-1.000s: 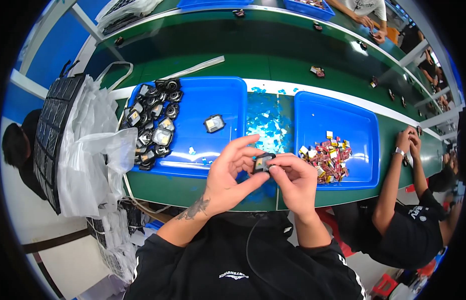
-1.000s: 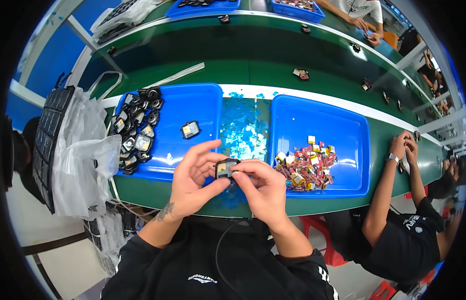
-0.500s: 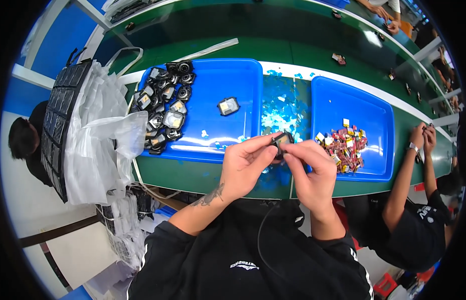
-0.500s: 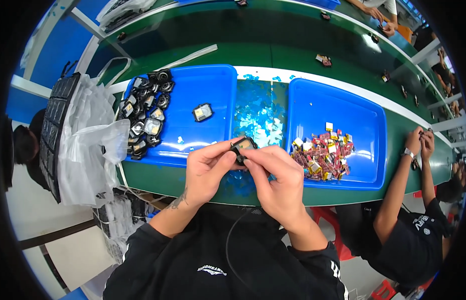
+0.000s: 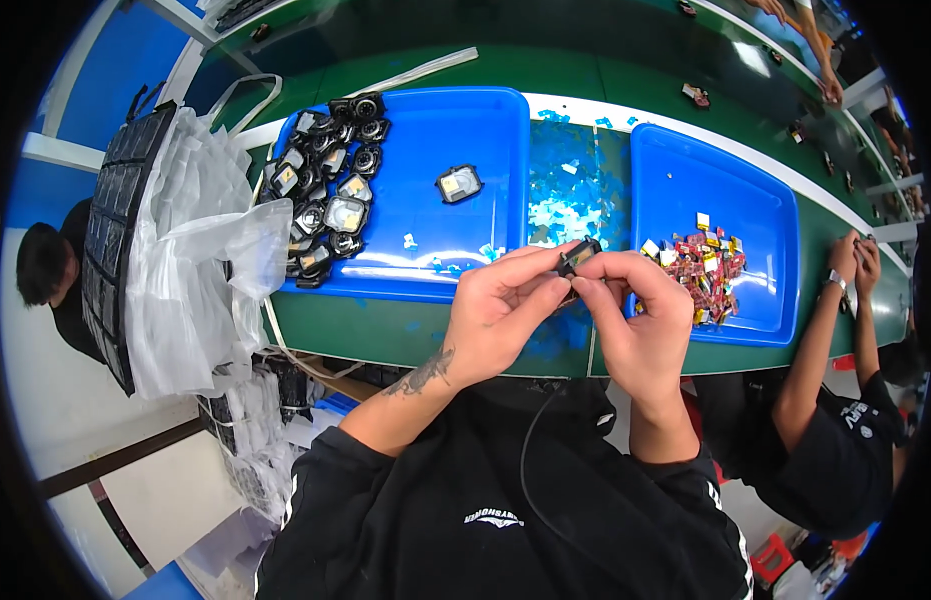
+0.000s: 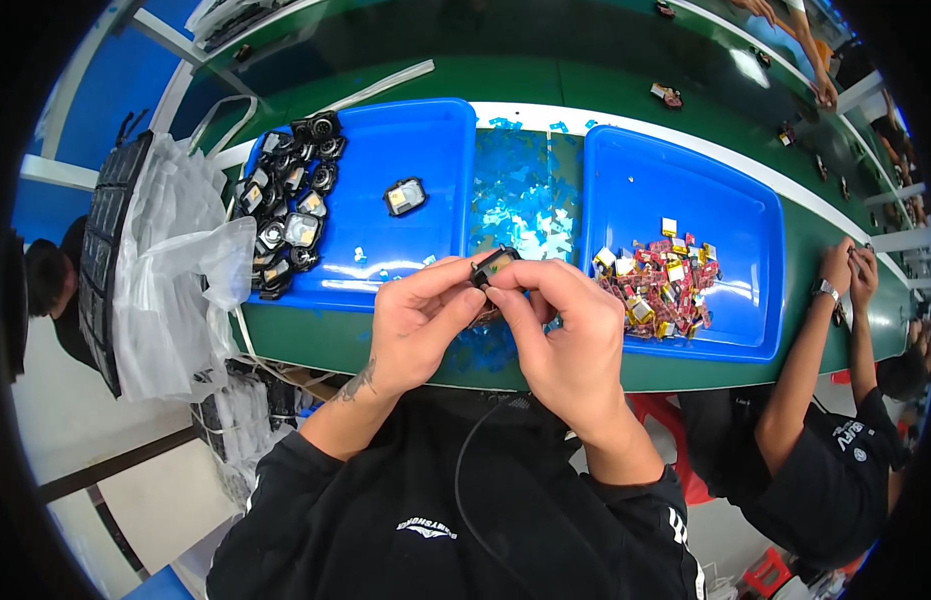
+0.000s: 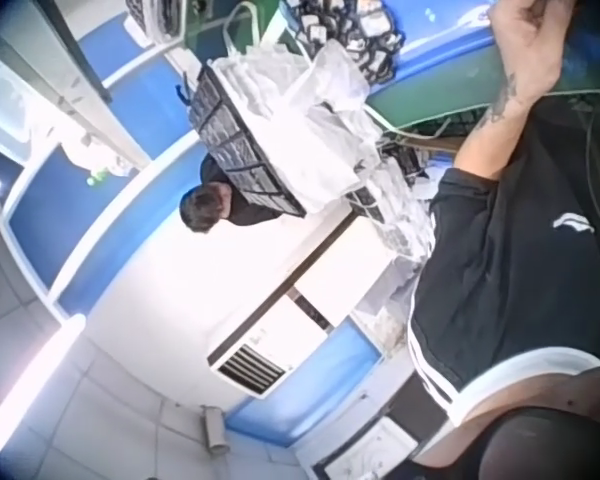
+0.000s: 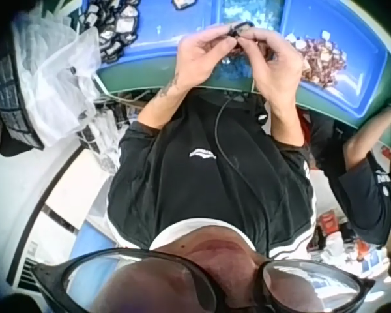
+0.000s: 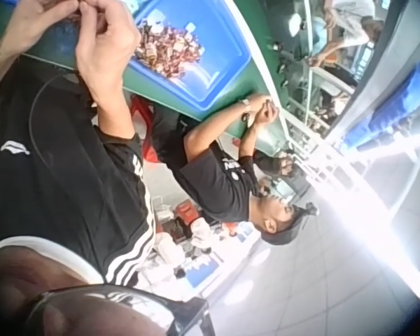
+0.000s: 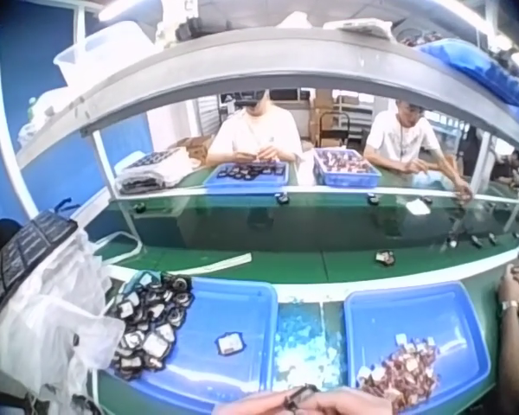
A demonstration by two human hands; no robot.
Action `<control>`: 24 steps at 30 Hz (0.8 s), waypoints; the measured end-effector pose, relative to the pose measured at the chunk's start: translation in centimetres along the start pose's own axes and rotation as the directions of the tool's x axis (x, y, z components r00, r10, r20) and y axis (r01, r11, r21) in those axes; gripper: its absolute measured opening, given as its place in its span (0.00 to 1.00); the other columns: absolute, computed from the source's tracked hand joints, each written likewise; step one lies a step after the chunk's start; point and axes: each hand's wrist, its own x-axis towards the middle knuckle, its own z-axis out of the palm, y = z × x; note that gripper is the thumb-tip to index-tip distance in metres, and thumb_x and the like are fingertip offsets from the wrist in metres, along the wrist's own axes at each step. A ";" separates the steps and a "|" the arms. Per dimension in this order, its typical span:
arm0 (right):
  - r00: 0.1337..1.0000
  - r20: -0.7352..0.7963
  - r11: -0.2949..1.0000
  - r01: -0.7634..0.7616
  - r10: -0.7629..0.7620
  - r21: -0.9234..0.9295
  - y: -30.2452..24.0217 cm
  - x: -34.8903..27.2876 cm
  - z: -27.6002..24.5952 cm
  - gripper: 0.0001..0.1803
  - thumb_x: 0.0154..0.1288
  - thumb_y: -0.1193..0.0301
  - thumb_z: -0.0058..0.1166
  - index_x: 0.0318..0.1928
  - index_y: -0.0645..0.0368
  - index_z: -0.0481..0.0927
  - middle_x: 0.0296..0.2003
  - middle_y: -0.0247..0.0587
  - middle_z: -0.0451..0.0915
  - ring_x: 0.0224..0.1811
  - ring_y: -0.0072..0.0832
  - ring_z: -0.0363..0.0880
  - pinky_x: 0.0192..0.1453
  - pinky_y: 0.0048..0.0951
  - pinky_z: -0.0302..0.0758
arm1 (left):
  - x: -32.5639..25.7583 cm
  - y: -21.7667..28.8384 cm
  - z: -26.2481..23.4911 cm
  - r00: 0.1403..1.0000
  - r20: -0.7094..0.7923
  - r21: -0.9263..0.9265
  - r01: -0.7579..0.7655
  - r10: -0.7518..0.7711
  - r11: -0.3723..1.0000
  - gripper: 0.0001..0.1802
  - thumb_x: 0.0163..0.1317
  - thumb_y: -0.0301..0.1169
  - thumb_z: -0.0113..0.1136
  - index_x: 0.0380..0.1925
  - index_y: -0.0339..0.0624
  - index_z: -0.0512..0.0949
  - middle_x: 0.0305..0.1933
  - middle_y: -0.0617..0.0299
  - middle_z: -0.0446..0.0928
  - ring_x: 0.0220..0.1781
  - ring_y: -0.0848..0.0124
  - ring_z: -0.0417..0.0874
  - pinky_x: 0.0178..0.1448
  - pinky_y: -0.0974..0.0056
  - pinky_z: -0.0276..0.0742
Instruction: Manually assemble small electronic components into casings on a factory assembly line.
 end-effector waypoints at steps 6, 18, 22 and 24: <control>0.997 -0.015 0.993 -0.071 0.073 0.096 1.1 -0.2 0.3 0.06 0.56 0.83 0.64 0.35 0.64 0.82 0.25 0.35 0.80 0.20 0.18 0.67 0.26 0.22 0.66 | 0.1 -0.1 0.2 1.000 -0.016 0.008 0.014 -0.014 1.000 0.18 0.69 0.19 0.53 0.59 0.27 0.73 0.56 0.55 0.76 0.54 0.71 0.81 0.56 0.69 0.79; 0.991 0.021 0.979 -0.125 0.130 -0.163 0.6 0.3 -0.5 0.12 0.49 0.79 0.70 0.29 0.59 0.77 0.20 0.32 0.72 0.19 0.20 0.66 0.25 0.22 0.64 | -0.3 -0.3 0.2 0.991 -0.049 -0.020 0.122 -0.123 0.992 0.19 0.69 0.21 0.55 0.60 0.28 0.73 0.49 0.56 0.80 0.48 0.75 0.81 0.51 0.71 0.78; 0.980 -0.090 0.981 0.169 -0.178 -0.098 1.8 -0.1 0.3 0.18 0.43 0.78 0.74 0.32 0.60 0.75 0.26 0.36 0.75 0.25 0.28 0.72 0.31 0.27 0.69 | -0.2 -0.3 0.3 0.982 -0.093 -0.298 0.131 -0.165 0.946 0.19 0.69 0.22 0.56 0.58 0.28 0.73 0.49 0.56 0.81 0.44 0.75 0.81 0.48 0.70 0.79; 0.945 0.018 0.929 0.326 -0.328 -0.177 0.5 -0.7 0.1 0.22 0.42 0.77 0.75 0.38 0.61 0.78 0.30 0.40 0.77 0.31 0.36 0.77 0.36 0.32 0.75 | 0.0 0.1 0.5 0.977 -0.141 -0.269 0.118 -0.160 0.956 0.18 0.69 0.23 0.56 0.57 0.28 0.73 0.48 0.55 0.80 0.44 0.75 0.82 0.48 0.70 0.79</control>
